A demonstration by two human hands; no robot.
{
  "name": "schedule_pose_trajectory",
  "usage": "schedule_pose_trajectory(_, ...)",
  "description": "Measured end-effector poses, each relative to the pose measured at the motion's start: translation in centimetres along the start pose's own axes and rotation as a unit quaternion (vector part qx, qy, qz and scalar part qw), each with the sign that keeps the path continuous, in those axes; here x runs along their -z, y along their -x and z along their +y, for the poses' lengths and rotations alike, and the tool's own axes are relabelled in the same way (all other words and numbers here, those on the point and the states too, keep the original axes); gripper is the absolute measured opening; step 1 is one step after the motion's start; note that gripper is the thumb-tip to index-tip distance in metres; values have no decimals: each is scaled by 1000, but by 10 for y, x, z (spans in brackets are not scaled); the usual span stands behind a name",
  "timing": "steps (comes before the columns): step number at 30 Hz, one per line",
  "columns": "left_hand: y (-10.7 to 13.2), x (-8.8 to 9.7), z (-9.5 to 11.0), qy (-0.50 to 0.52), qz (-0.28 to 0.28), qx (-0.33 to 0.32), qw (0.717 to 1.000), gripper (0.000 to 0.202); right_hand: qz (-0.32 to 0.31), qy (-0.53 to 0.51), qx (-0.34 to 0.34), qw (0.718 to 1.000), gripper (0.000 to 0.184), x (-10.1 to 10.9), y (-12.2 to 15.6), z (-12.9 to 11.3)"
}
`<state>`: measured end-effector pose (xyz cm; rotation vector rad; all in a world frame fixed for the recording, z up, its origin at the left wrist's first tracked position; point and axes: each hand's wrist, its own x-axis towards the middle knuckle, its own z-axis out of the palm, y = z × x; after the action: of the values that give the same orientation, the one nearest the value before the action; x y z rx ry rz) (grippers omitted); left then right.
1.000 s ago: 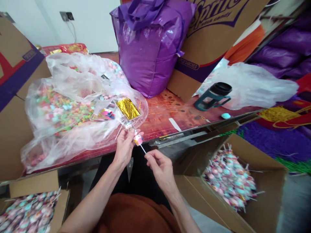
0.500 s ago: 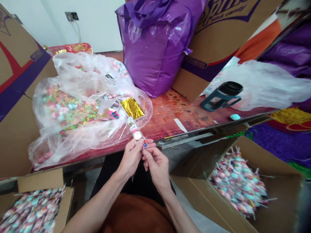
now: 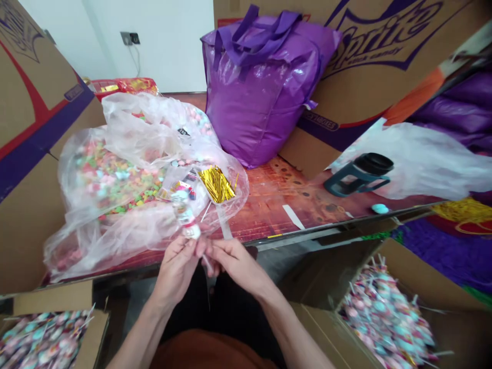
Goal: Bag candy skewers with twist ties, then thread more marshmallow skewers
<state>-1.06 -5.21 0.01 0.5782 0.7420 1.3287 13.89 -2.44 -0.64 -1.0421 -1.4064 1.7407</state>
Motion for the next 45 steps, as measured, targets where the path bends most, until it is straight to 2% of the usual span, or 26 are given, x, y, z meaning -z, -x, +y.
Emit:
schedule_pose_trajectory(1, -1, 3, 4, 0, 26, -13, 1000, 24, 33, 83, 28, 996, 33, 12, -8, -5)
schedule_pose_trajectory(2, -2, 5, 6, -1, 52, -20, 998, 24, 101, 159, 62, 980, 31, 26, -18, -9)
schedule_pose_trajectory(4, -5, 7, 8, -7, 89, -4, 996, 27, 274, 259, 116, 919, 25, 53, -44, -19)
schedule_pose_trajectory(5, -7, 7, 7, -6, 95, 12, 995, 29, 339, 295, 126, 884, 23, 66, -60, -23)
schedule_pose_trajectory(6, -8, 7, 6, -1, 94, 29, 995, 32, 388, 322, 123, 855, 22, 77, -77, -26)
schedule_pose_trajectory(7, -8, 7, 4, 9, 87, 48, 995, 34, 414, 338, 109, 838, 23, 86, -93, -27)
schedule_pose_trajectory(8, -9, 6, 3, 22, 77, 67, 995, 36, 428, 336, 93, 834, 23, 93, -108, -28)
schedule_pose_trajectory(10, -10, 5, 1, 47, 54, 97, 993, 37, 430, 305, 81, 846, 18, 104, -132, -26)
schedule_pose_trajectory(12, -11, 5, 1, 56, 40, 108, 992, 36, 423, 270, 96, 860, 14, 108, -143, -22)
schedule_pose_trajectory(14, -13, 5, 1, 47, 33, 104, 993, 33, 419, 255, 120, 863, 15, 108, -140, -19)
schedule_pose_trajectory(16, -16, 5, 0, 36, 35, 92, 995, 32, 426, 211, 151, 867, 14, 100, -125, -19)
schedule_pose_trajectory(18, -20, 3, -4, 34, 47, 77, 995, 34, 433, 102, 191, 875, 16, 83, -100, -21)
schedule_pose_trajectory(20, -23, 0, -10, 40, 67, 57, 995, 38, 421, -38, 214, 881, 24, 58, -72, -22)
schedule_pose_trajectory(24, -28, -9, -22, 36, 92, 23, 995, 41, 364, -152, 167, 904, 19, 0, -26, -11)
schedule_pose_trajectory(26, -27, -14, -25, 18, 94, 21, 995, 39, 365, -141, 166, 905, 15, -21, -14, 2)
schedule_pose_trajectory(29, -24, -19, -28, 0, 92, 22, 996, 38, 383, -60, 194, 901, 11, -33, -4, 22)
schedule_pose_trajectory(33, -18, -20, -35, -33, 71, 7, 997, 36, 371, -14, 191, 909, 8, -27, 6, 35)
schedule_pose_trajectory(37, -12, -19, -44, -81, 87, -34, 992, 32, 352, 35, 187, 916, 11, -20, 15, 38)
schedule_pose_trajectory(40, -9, -19, -48, -99, 81, -30, 991, 28, 350, 101, 182, 913, 19, -19, 17, 41)
schedule_pose_trajectory(45, -5, -19, -49, -104, 54, -28, 993, 23, 367, 118, 170, 907, 23, -19, 13, 43)
